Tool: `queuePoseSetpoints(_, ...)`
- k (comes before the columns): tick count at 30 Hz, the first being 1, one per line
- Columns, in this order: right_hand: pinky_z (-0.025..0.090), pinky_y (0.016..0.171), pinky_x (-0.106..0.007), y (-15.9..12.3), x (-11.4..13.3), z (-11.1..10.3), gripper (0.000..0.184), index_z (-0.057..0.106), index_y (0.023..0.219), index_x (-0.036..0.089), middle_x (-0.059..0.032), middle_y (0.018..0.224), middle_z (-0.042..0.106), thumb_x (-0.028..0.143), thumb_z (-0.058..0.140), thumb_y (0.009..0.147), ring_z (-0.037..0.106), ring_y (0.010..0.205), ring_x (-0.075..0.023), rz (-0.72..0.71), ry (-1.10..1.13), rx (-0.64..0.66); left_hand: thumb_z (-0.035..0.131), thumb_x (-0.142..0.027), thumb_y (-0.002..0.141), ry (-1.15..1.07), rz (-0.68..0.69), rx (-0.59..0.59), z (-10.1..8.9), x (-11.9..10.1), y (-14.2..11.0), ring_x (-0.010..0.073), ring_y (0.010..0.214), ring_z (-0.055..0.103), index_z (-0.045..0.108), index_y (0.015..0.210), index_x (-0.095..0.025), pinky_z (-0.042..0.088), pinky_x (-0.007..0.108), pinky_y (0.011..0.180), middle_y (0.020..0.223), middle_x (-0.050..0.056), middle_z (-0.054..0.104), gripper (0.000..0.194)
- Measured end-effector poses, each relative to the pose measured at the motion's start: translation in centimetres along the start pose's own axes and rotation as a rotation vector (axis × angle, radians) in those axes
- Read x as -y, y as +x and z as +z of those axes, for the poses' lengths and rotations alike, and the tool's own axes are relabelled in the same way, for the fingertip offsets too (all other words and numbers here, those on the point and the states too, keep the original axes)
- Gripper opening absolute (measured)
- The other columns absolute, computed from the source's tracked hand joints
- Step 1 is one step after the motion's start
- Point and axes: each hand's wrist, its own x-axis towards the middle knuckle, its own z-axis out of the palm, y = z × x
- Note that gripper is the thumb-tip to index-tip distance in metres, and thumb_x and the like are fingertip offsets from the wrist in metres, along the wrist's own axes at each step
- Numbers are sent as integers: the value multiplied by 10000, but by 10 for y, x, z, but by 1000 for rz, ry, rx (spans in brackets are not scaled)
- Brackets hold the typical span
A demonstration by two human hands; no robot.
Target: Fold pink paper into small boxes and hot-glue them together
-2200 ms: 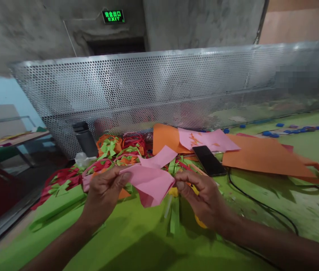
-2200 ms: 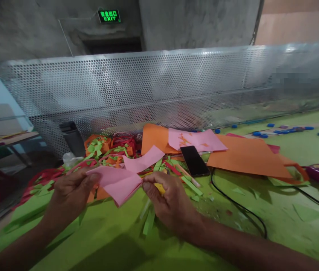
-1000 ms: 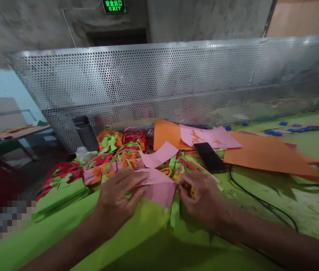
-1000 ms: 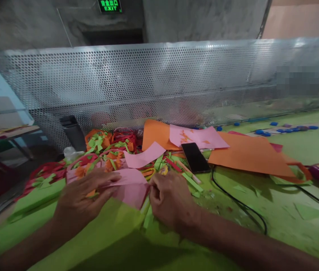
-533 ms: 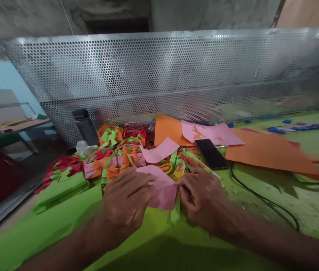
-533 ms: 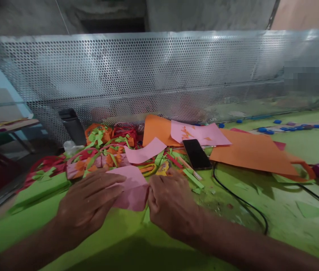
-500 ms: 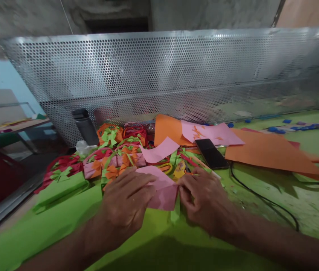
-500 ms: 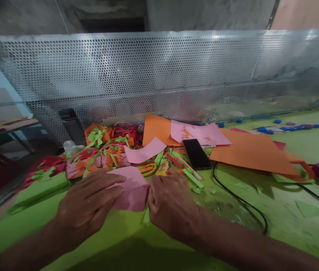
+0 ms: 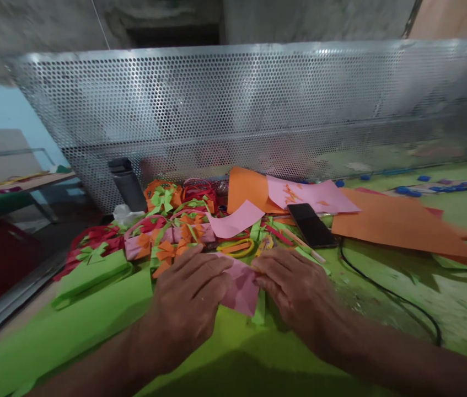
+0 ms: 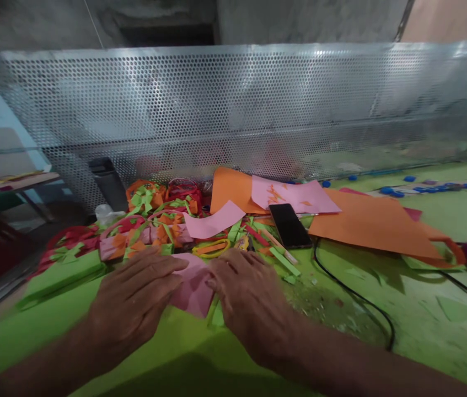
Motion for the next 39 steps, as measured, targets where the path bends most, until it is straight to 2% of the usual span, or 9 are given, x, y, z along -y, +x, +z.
queuePoseSetpoints(4,430,675,-317,-1,-1,3,126,624,845,162,-48,761,627,177,499,845,547,735,-175,-72,32,-14,461,-21,737,5,12,-28,0,-2,3,153,829,618,561,836,-169,437,368,889,914,39,678,204)
queuePoseSetpoints(9,417,693,-332,0,0,2,123,625,841,152,-47,757,621,223,524,840,535,740,-177,-64,51,-4,459,-6,731,7,16,7,1,-5,1,152,858,608,566,849,-160,387,385,951,933,34,675,222)
queuePoseSetpoints(15,392,705,-325,-1,1,-1,147,613,820,151,-50,751,604,177,474,858,515,739,-166,-66,53,57,423,-38,769,42,46,10,-2,-10,4,150,832,607,584,813,-164,359,412,976,869,18,684,210)
queuePoseSetpoints(21,365,666,-329,-2,3,-3,220,574,706,149,-48,698,584,123,408,848,475,649,-150,-151,-40,55,413,-41,780,53,32,53,-4,-15,3,157,842,598,589,813,-153,315,453,1012,860,25,682,211)
queuePoseSetpoints(25,360,719,-369,-5,7,-5,222,555,694,153,-37,665,559,84,390,824,453,620,-152,-206,-157,49,418,-46,798,98,11,61,-8,-17,1,179,861,592,589,810,-148,281,514,1014,880,41,674,200)
queuePoseSetpoints(29,356,759,-405,-7,6,-3,193,535,701,159,-39,683,552,76,398,808,452,640,-166,-207,-212,70,409,-90,830,93,3,122,-12,-17,1,194,886,579,587,838,-147,255,550,1010,912,50,659,187)
queuePoseSetpoints(34,363,794,-399,-6,4,-3,209,562,781,138,-57,741,585,69,370,828,490,709,-172,-287,-105,29,415,-81,833,33,10,108,-9,-16,1,165,892,574,578,848,-160,255,494,1028,920,27,657,182)
queuePoseSetpoints(37,369,794,-387,-5,4,-4,242,570,767,138,-56,727,588,78,349,846,486,694,-164,-300,-92,0,468,-80,816,-29,-21,83,-6,-15,2,148,869,580,573,819,-167,275,448,1019,904,11,663,137)
queuePoseSetpoints(39,370,785,-385,-4,5,-4,254,571,754,142,-51,707,579,83,342,848,472,674,-163,-303,-96,4,470,-76,815,-79,-52,108,-5,-14,3,142,866,582,573,830,-172,303,419,996,908,5,665,142)
